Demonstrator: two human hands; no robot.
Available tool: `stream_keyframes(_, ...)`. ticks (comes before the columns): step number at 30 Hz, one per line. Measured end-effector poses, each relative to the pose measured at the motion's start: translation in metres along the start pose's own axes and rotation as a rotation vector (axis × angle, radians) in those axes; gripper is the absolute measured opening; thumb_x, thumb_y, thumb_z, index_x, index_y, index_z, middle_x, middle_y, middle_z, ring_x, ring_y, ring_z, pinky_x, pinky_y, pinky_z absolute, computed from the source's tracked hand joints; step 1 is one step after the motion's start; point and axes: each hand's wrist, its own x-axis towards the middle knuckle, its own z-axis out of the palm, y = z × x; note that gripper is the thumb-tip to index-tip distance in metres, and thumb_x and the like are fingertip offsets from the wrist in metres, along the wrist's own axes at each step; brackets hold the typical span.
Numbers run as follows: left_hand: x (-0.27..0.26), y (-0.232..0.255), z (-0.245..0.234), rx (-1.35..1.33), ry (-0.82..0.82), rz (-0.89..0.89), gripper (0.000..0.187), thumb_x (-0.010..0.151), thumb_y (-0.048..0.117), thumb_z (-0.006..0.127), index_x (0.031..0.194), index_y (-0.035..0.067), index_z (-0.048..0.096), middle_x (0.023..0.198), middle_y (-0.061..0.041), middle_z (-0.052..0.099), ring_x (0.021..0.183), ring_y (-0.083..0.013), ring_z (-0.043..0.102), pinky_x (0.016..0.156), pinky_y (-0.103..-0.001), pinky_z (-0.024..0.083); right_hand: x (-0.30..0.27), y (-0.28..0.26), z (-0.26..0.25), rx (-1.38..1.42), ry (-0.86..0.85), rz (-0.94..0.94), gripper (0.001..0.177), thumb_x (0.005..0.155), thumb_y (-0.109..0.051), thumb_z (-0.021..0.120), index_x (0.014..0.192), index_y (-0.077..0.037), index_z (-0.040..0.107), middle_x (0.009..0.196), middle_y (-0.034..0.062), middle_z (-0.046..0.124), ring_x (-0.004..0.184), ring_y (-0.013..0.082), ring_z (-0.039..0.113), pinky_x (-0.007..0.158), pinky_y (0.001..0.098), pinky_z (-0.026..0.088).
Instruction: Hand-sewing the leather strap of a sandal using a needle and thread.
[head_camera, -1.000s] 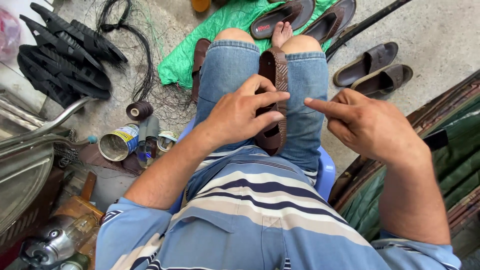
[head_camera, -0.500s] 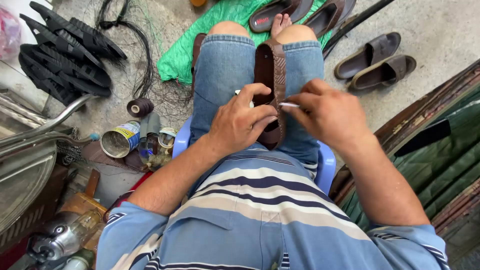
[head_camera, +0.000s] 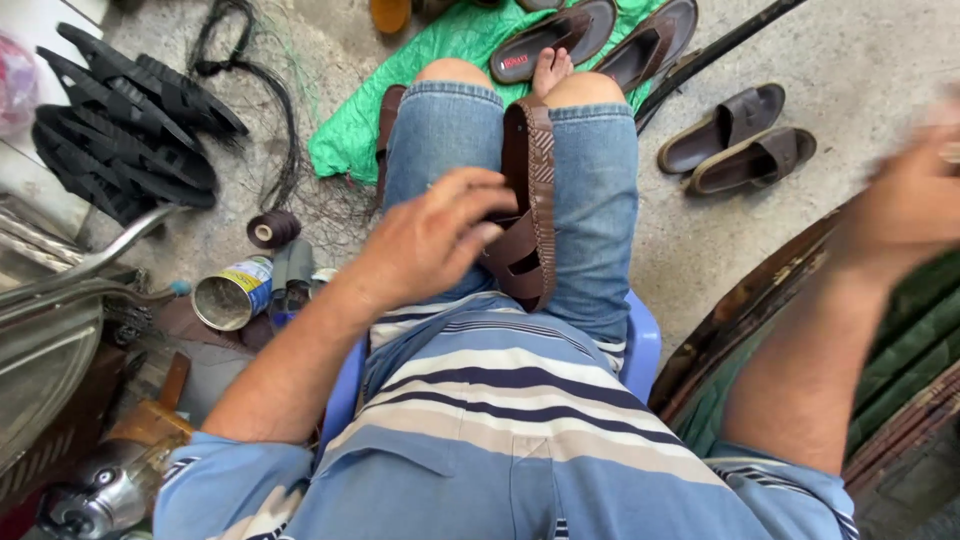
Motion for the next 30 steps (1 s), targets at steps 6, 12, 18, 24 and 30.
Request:
stream_keyframes(6, 0.008, -0.005, -0.011, 0.329, -0.238, -0.041, 0.015, 0.086, 0.019, 0.051, 0.096, 0.014, 0.062, 0.099, -0.007, 0.056, 0.077, -0.0351, 0.064, 0.063, -0.047, 0.052, -0.119, -0.113, 0.136, -0.567, -0.821, -0.420, 0.028, 0.076, -0.014, 0.070, 0.103, -0.020, 0.063, 0.115, 0.0002, 0.054, 0.097, 0.0232, 0.059, 0.072, 0.0336, 0.051)
stream_keyframes(12, -0.003, -0.023, -0.020, -0.351, -0.258, 0.006, 0.015, 0.089, 0.018, 0.049, 0.085, 0.012, 0.061, 0.104, -0.008, 0.050, 0.094, -0.0306, 0.054, 0.062, -0.036, 0.048, -0.117, -0.118, 0.150, -0.229, -0.895, -0.063, 0.006, 0.085, -0.016, 0.067, 0.090, -0.015, 0.067, 0.065, 0.0039, 0.058, 0.059, 0.0216, 0.055, 0.054, 0.0310, 0.045)
stream_keyframes(18, -0.007, -0.010, -0.016, -1.434, 0.035, 0.003, 0.020, 0.091, 0.018, 0.050, 0.093, -0.002, 0.051, 0.122, -0.026, 0.049, 0.095, -0.0251, 0.061, 0.036, -0.011, 0.035, -0.115, -0.110, 0.147, -0.052, -0.930, 0.259, 0.010, 0.079, -0.011, 0.070, 0.088, -0.010, 0.069, 0.054, -0.0003, 0.054, 0.052, 0.0080, 0.046, 0.048, 0.0218, 0.039)
stream_keyframes(24, 0.010, -0.014, 0.002, -0.304, -0.118, -0.074, 0.039, 0.082, 0.016, 0.065, 0.118, 0.003, 0.056, 0.103, -0.020, 0.063, 0.101, -0.0349, 0.058, 0.082, -0.042, 0.047, -0.117, -0.108, 0.143, 0.018, -0.938, 0.223, 0.011, 0.076, -0.010, 0.073, 0.086, -0.006, 0.070, 0.054, 0.0041, 0.055, 0.055, 0.0086, 0.047, 0.050, 0.0228, 0.040)
stream_keyframes(30, 0.027, -0.020, 0.010, -0.020, -0.170, 0.014, 0.028, 0.084, 0.010, 0.057, 0.111, 0.014, 0.065, 0.075, -0.012, 0.066, 0.069, -0.0307, 0.064, 0.056, -0.037, 0.052, -0.123, -0.094, 0.140, -0.058, -0.830, 0.167, 0.010, 0.078, -0.011, 0.074, 0.088, -0.009, 0.073, 0.058, 0.0071, 0.058, 0.055, 0.0113, 0.051, 0.050, 0.0238, 0.040)
